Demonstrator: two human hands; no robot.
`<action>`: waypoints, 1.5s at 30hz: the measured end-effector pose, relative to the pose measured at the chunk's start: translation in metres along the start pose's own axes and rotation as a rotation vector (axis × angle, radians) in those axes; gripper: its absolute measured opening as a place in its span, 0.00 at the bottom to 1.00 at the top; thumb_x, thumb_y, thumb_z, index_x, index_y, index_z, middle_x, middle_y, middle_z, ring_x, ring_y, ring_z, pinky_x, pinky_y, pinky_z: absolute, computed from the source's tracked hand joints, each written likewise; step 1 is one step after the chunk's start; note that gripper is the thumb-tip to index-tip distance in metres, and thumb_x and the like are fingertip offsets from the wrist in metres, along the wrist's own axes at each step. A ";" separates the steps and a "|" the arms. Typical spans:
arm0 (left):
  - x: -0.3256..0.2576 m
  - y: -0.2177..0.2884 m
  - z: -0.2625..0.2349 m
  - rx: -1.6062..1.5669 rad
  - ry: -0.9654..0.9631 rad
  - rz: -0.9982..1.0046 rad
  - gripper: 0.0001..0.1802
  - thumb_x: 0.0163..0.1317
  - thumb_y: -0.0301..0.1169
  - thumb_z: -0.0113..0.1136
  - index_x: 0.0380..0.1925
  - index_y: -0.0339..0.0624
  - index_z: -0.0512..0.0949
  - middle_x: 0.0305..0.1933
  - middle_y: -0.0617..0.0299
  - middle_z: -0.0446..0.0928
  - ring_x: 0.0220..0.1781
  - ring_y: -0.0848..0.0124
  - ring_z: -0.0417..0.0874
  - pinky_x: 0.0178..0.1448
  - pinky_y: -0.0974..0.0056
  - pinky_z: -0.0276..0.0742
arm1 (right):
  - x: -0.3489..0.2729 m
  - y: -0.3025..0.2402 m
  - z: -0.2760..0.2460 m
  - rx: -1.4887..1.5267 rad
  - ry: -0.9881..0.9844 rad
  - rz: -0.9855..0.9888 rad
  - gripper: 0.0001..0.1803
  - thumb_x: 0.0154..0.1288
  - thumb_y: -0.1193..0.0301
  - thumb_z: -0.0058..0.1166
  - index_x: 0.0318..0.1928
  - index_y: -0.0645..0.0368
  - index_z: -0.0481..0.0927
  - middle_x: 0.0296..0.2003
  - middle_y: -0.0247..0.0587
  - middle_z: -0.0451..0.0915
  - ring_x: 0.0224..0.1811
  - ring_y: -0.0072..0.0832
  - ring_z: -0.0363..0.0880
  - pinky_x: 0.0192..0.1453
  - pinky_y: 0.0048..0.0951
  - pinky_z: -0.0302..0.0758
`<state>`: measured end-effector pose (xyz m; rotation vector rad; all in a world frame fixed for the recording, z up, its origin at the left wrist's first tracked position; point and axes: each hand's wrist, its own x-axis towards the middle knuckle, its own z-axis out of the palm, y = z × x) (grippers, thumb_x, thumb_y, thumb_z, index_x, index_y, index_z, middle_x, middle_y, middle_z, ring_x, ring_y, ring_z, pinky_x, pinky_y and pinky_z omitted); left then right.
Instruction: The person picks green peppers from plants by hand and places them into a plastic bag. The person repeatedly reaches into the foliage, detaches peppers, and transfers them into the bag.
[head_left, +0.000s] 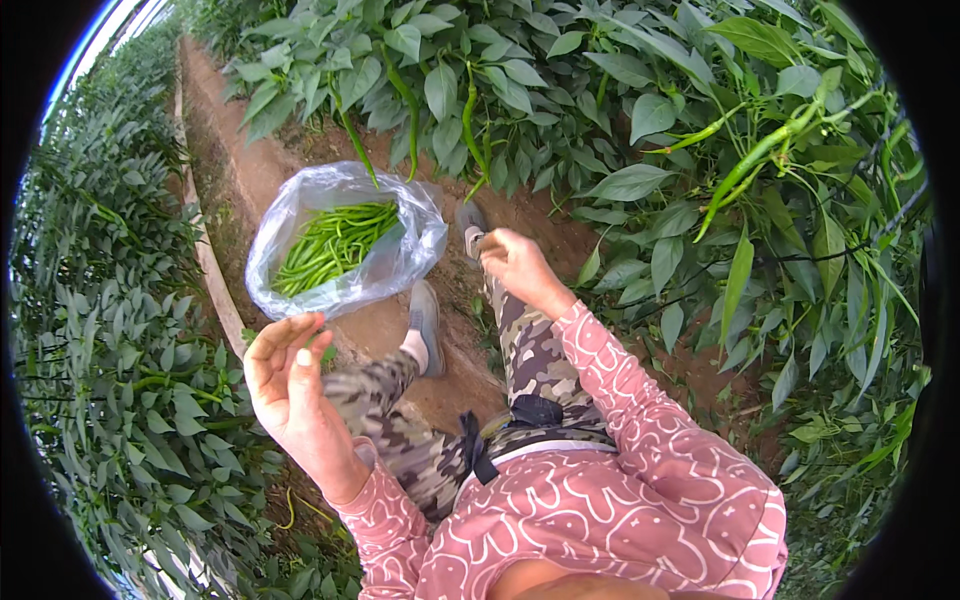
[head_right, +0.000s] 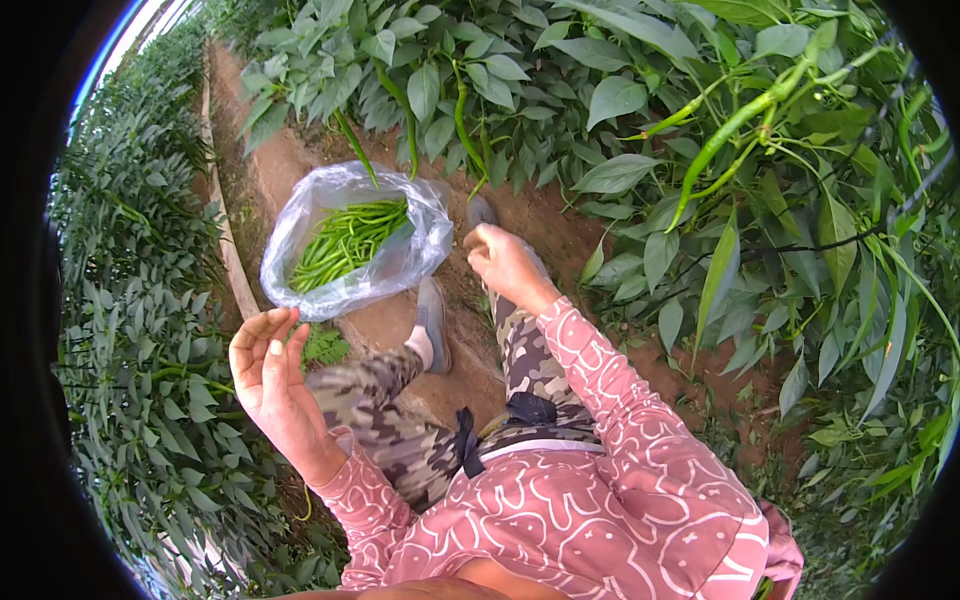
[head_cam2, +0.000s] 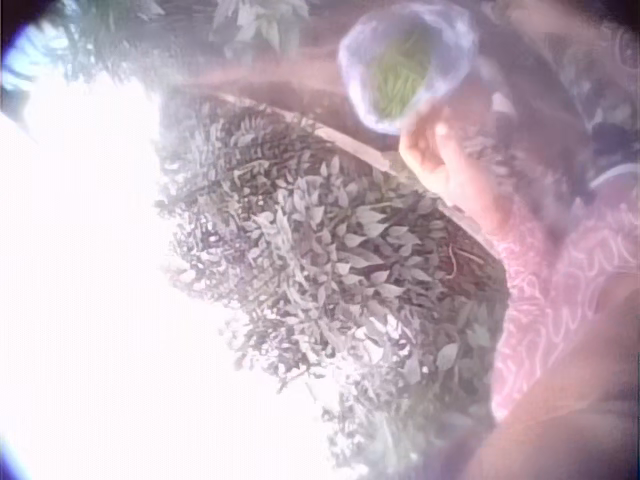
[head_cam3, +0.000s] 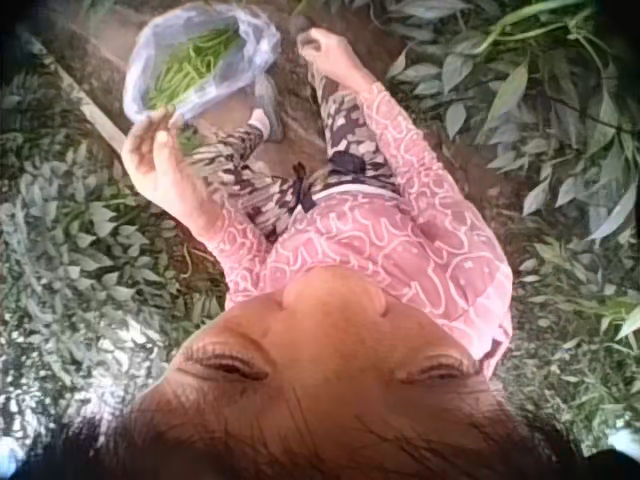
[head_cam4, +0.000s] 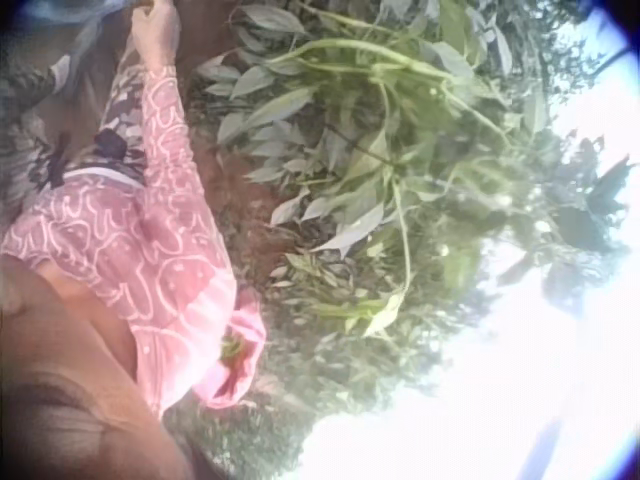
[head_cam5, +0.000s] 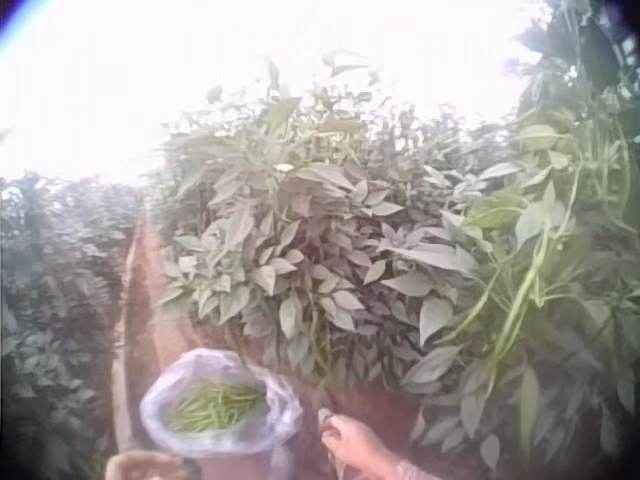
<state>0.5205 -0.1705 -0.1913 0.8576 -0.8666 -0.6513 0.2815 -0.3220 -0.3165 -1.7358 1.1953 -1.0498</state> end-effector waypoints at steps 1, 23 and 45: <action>0.001 -0.002 0.005 0.058 -0.073 -0.037 0.15 0.59 0.23 0.52 0.47 0.31 0.68 0.46 0.50 0.75 0.50 0.61 0.77 0.54 0.59 0.74 | 0.002 -0.004 -0.001 -0.021 0.089 -0.017 0.10 0.56 0.75 0.52 0.40 0.66 0.74 0.32 0.46 0.79 0.34 0.30 0.79 0.39 0.29 0.74; 0.126 -0.215 0.098 0.790 -1.371 -0.168 0.14 0.52 0.27 0.58 0.41 0.38 0.75 0.43 0.52 0.76 0.41 0.56 0.78 0.46 0.61 0.74 | 0.141 0.086 0.040 -0.588 -0.680 0.035 0.08 0.45 0.72 0.52 0.27 0.63 0.80 0.25 0.52 0.79 0.30 0.47 0.78 0.35 0.44 0.74; 0.165 -0.312 0.122 0.830 -1.332 -0.389 0.09 0.56 0.26 0.56 0.35 0.30 0.75 0.29 0.53 0.78 0.31 0.68 0.76 0.40 0.63 0.72 | -0.152 -0.014 -0.211 -0.257 -0.010 0.448 0.13 0.55 0.64 0.56 0.37 0.59 0.79 0.29 0.41 0.80 0.32 0.29 0.78 0.39 0.32 0.74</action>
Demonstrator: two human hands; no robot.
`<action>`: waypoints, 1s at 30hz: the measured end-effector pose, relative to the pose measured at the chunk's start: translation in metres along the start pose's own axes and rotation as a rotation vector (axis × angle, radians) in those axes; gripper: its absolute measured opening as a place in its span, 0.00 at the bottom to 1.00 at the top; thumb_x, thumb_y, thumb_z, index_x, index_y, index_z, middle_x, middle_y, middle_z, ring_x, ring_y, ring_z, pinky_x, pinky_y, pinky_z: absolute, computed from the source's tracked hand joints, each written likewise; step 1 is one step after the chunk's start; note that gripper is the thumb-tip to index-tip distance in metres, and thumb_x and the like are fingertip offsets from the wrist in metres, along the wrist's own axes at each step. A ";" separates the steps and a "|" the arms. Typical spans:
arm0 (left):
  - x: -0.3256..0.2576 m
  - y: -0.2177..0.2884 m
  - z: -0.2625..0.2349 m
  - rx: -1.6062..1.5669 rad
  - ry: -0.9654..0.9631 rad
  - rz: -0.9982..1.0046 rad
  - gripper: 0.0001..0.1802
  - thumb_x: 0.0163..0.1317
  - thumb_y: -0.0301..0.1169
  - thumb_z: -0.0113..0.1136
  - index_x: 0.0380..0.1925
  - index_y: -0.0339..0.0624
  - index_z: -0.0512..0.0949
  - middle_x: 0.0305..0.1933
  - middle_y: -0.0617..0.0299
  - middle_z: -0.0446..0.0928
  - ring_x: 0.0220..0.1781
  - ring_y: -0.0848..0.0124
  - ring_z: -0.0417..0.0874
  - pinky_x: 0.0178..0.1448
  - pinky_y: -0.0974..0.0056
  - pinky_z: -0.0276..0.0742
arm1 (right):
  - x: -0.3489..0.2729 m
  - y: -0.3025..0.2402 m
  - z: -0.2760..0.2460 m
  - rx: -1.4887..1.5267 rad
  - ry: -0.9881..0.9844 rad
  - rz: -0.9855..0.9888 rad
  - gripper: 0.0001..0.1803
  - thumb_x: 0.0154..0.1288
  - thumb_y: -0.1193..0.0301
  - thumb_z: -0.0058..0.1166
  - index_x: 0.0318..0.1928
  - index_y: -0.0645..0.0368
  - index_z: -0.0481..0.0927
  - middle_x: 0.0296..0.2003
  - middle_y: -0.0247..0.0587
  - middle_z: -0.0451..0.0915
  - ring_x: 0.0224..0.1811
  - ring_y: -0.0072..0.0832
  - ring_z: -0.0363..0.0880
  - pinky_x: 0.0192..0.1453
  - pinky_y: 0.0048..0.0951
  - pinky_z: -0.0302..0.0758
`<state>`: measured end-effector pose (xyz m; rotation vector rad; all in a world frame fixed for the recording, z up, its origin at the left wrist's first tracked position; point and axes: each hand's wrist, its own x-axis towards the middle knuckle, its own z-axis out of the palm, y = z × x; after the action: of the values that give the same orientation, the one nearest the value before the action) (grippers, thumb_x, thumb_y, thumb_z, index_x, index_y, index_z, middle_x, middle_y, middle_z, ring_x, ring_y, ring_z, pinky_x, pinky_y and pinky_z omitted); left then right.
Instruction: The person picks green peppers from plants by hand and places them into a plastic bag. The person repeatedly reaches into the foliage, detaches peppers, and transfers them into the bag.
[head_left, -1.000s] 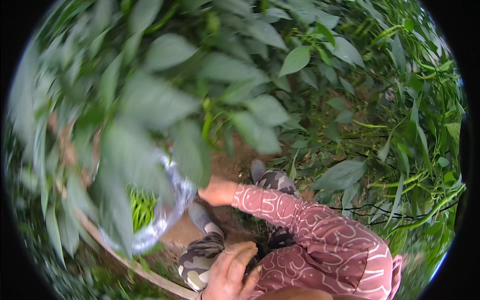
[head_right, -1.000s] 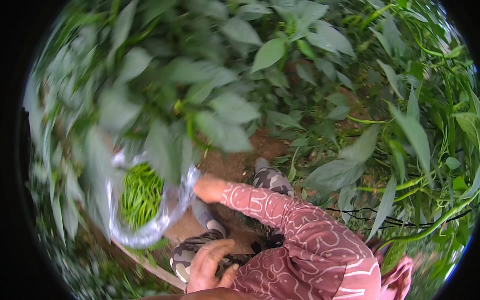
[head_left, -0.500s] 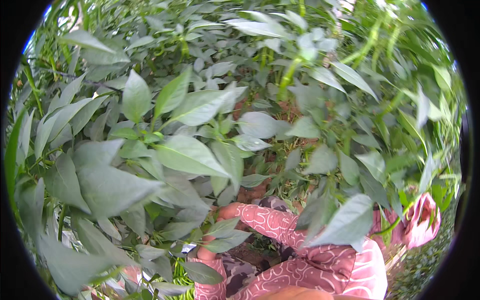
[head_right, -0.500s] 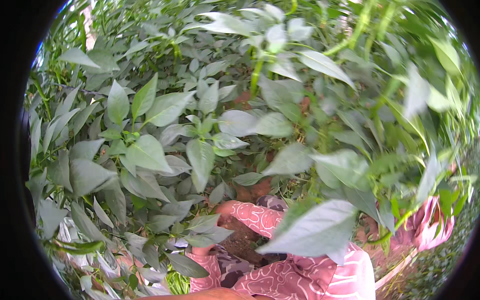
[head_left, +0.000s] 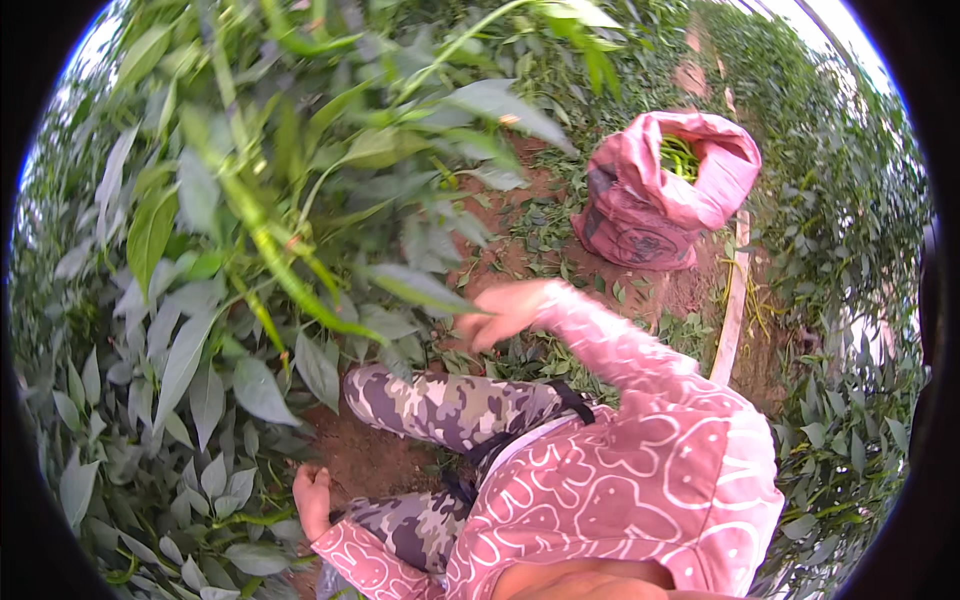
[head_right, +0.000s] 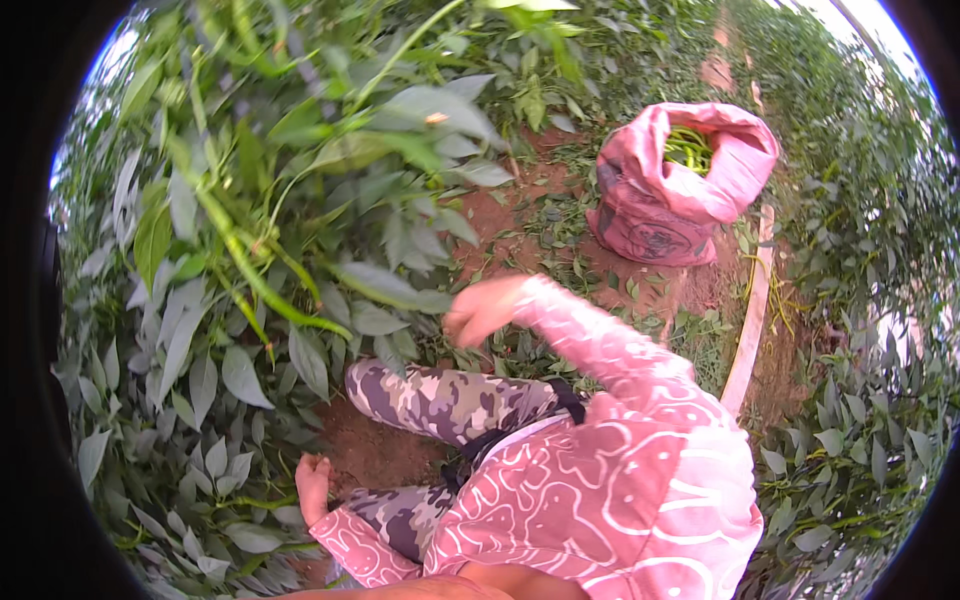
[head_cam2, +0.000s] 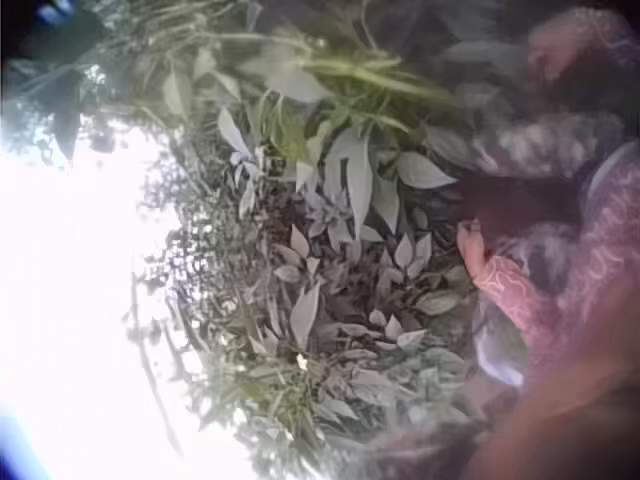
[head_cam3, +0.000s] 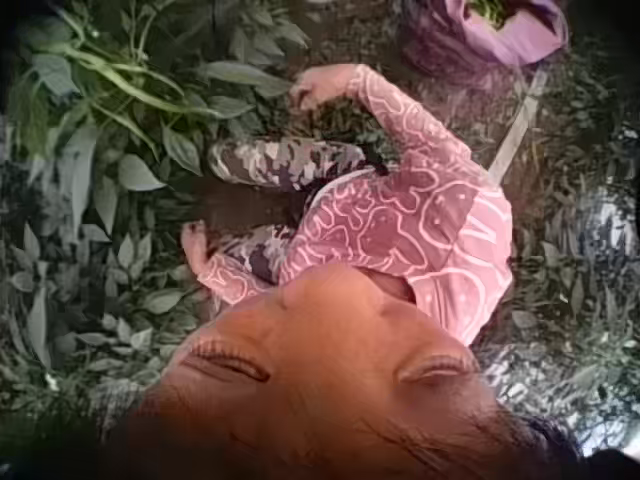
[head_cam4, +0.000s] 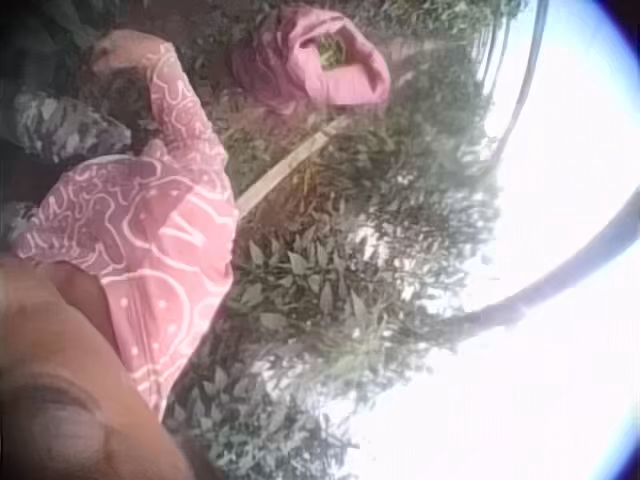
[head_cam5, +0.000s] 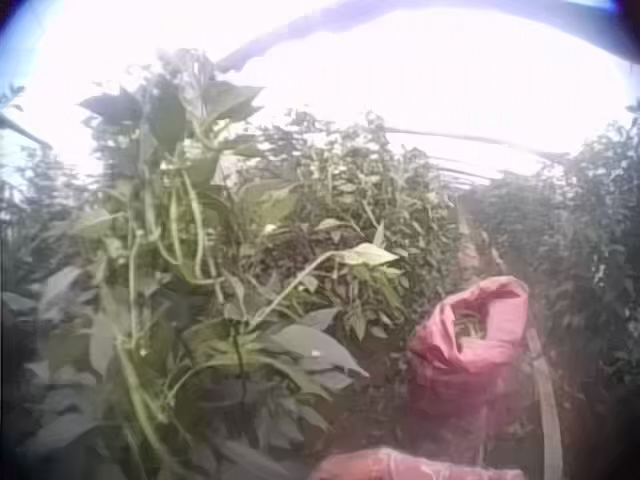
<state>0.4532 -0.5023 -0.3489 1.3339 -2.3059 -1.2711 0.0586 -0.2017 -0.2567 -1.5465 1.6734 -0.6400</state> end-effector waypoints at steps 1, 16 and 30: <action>0.004 -0.004 -0.001 0.008 -0.017 -0.024 0.08 0.57 0.25 0.55 0.34 0.30 0.75 0.27 0.55 0.77 0.30 0.69 0.75 0.38 0.63 0.72 | -0.049 0.016 -0.021 -0.215 0.275 0.089 0.14 0.53 0.65 0.57 0.39 0.57 0.80 0.32 0.45 0.81 0.34 0.33 0.79 0.40 0.33 0.74; 0.022 -0.037 0.002 0.464 -0.007 0.094 0.11 0.53 0.29 0.59 0.31 0.30 0.75 0.23 0.55 0.77 0.24 0.68 0.78 0.30 0.62 0.73 | -0.294 0.191 -0.096 -1.005 0.725 1.104 0.20 0.57 0.70 0.48 0.50 0.60 0.67 0.41 0.48 0.78 0.47 0.42 0.77 0.51 0.52 0.69; -0.007 -0.011 0.018 0.305 -0.124 0.079 0.08 0.54 0.23 0.57 0.34 0.31 0.75 0.23 0.59 0.77 0.23 0.72 0.76 0.29 0.66 0.72 | -0.263 0.225 -0.104 -1.025 1.170 1.132 0.29 0.56 0.70 0.44 0.61 0.58 0.62 0.51 0.45 0.73 0.60 0.39 0.65 0.59 0.50 0.60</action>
<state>0.4546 -0.4885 -0.3671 1.2639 -2.6969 -1.0364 -0.1647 0.0752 -0.3220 -0.2655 3.6445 0.0877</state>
